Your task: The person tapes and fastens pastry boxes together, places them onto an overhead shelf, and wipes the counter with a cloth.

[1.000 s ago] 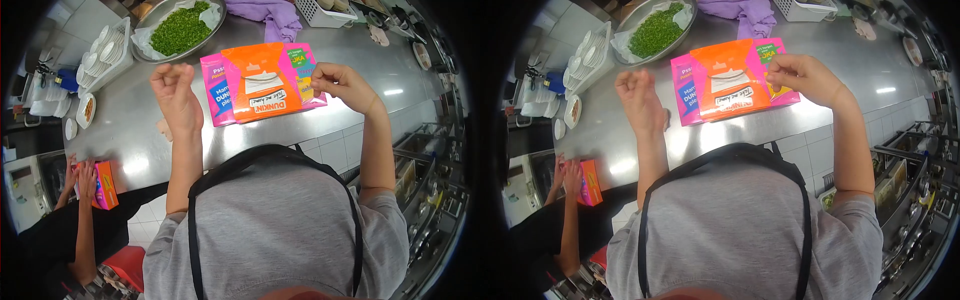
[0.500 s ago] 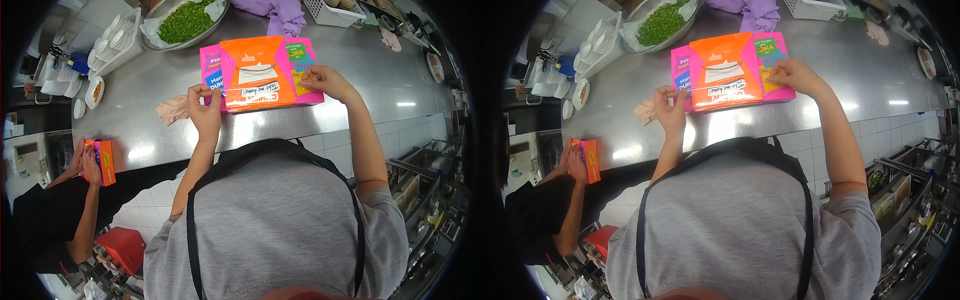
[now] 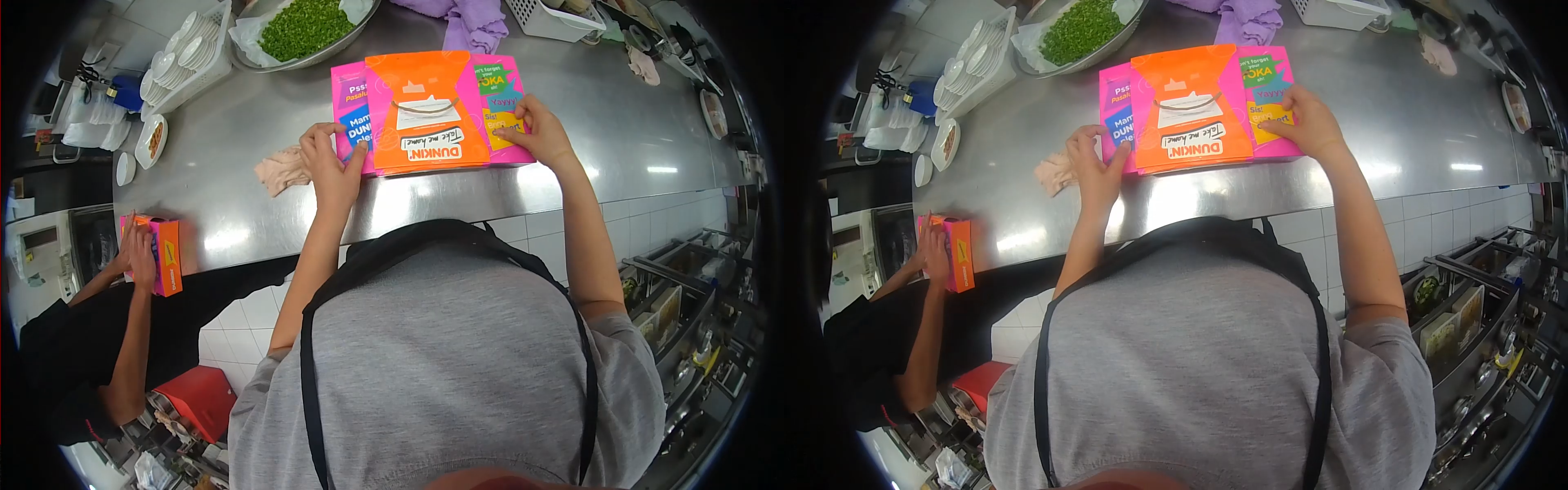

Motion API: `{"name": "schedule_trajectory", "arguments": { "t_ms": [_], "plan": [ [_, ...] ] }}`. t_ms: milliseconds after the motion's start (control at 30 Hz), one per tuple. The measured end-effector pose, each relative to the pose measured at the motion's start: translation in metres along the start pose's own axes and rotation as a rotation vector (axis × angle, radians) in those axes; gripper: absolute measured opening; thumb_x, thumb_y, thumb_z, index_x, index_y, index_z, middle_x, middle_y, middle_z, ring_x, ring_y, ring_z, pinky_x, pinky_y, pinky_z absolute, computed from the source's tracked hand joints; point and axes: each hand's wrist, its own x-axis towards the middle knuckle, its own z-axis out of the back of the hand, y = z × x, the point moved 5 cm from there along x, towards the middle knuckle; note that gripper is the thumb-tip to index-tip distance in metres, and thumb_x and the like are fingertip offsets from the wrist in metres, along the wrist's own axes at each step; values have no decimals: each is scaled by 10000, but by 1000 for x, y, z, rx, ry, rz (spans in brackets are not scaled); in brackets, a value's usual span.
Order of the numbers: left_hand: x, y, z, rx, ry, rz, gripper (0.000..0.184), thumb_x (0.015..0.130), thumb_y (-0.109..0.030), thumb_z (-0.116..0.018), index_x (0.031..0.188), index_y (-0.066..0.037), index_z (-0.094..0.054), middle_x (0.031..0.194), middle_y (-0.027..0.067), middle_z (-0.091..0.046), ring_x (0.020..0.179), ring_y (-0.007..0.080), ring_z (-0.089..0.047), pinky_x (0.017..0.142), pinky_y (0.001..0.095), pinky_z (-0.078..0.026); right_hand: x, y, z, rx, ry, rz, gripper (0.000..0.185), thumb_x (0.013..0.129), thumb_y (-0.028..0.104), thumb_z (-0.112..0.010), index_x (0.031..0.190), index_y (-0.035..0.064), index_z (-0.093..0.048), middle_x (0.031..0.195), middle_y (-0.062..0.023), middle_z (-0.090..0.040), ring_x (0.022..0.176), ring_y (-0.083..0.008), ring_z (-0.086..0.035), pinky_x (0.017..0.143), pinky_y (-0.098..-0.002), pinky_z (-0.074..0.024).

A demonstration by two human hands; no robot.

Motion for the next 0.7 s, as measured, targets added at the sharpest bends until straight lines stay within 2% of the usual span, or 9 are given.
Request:
{"name": "schedule_trajectory", "arguments": {
  "t_ms": [67, 100, 167, 233, 267, 300, 433, 533, 700],
  "plan": [
    [-1, -3, 3, -2, 34, -57, 265, 729, -101, -620, 977, -72, -530, 1085, 104, -463, 1004, 272, -385, 840, 377, -320, 1, -21, -5, 523, -4, 52, 289, 698, 205, -686, 891, 79, -512, 800, -94, -557, 775, -277, -559, 677, -356, -447],
    [-4, -12, 7, 128, 45, -147, 298, 750, -118, -606, 1032, -75, -521, 1140, 110, -458, 1053, 289, -382, 881, 402, -303, -2, -14, -3, 523, -5, 57, 289, 698, 205, -686, 891, 79, -512, 800, -94, -557, 775, -277, -559, 677, -356, -447],
    [-6, -27, 10, 255, 56, -237, 331, 770, -135, -593, 1086, -78, -512, 1195, 116, -453, 1103, 306, -379, 921, 428, -285, -22, 18, 22, 106, -375, 216, 203, 725, 120, -637, 889, 65, -531, 859, -101, -564, 814, -276, -556, 713, -352, -450],
    [-13, -52, -3, 198, 229, -337, 376, 816, -190, -538, 1175, -102, -472, 1305, 93, -384, 1232, 285, -315, 1032, 494, -147, -34, 63, 7, 98, -349, 410, 237, 729, 108, -619, 951, 52, -558, 984, -99, -563, 887, -269, -541, 790, -363, -427],
    [-17, -60, -14, 167, 377, -312, 454, 835, -268, -515, 1245, -95, -426, 1335, 95, -366, 1256, 278, -297, 1029, 502, -157, -39, 84, -10, 88, -266, 457, 310, 770, 160, -587, 1065, 78, -537, 1072, -99, -544, 1018, -259, -500, 909, -387, -368],
    [-22, -59, -22, 153, 433, -298, 466, 840, -286, -505, 1254, -91, -418, 1335, 101, -367, 1255, 272, -304, 1028, 498, -163, -47, 104, -26, -52, -110, 411, 400, 825, 240, -524, 1199, 110, -462, 1239, -75, -462, 1177, -226, -400, 1011, -432, -257],
    [-23, -30, -15, 218, 459, -257, 491, 853, -332, -476, 1272, -88, -401, 1331, 96, -380, 1243, 236, -338, 1026, 484, -179, -55, 81, -51, -307, -90, 287, 507, 867, 307, -453, 1332, 158, -317, 1387, -8, -301, 1283, -157, -269, 1046, -482, -149],
    [-22, -19, 2, 367, 459, -312, 495, 859, -350, -462, 1277, -93, -399, 1335, 74, -383, 1235, 219, -354, 1028, 477, -179, -57, 60, -38, -369, -115, 243, 516, 870, 327, -451, 1338, 165, -306, 1386, -6, -304, 1285, -148, -267, 1051, -482, -132],
    [-21, -13, 7, 340, 516, -276, 511, 848, -357, -479, 1284, -104, -393, 1364, 41, -341, 1283, 204, -272, 996, 602, -58, -57, 51, -36, -349, -72, 133, 519, 860, 379, -458, 1337, 237, -312, 1408, 20, -265, 1303, -170, -233, 1014, -593, -58]
  ]
}}
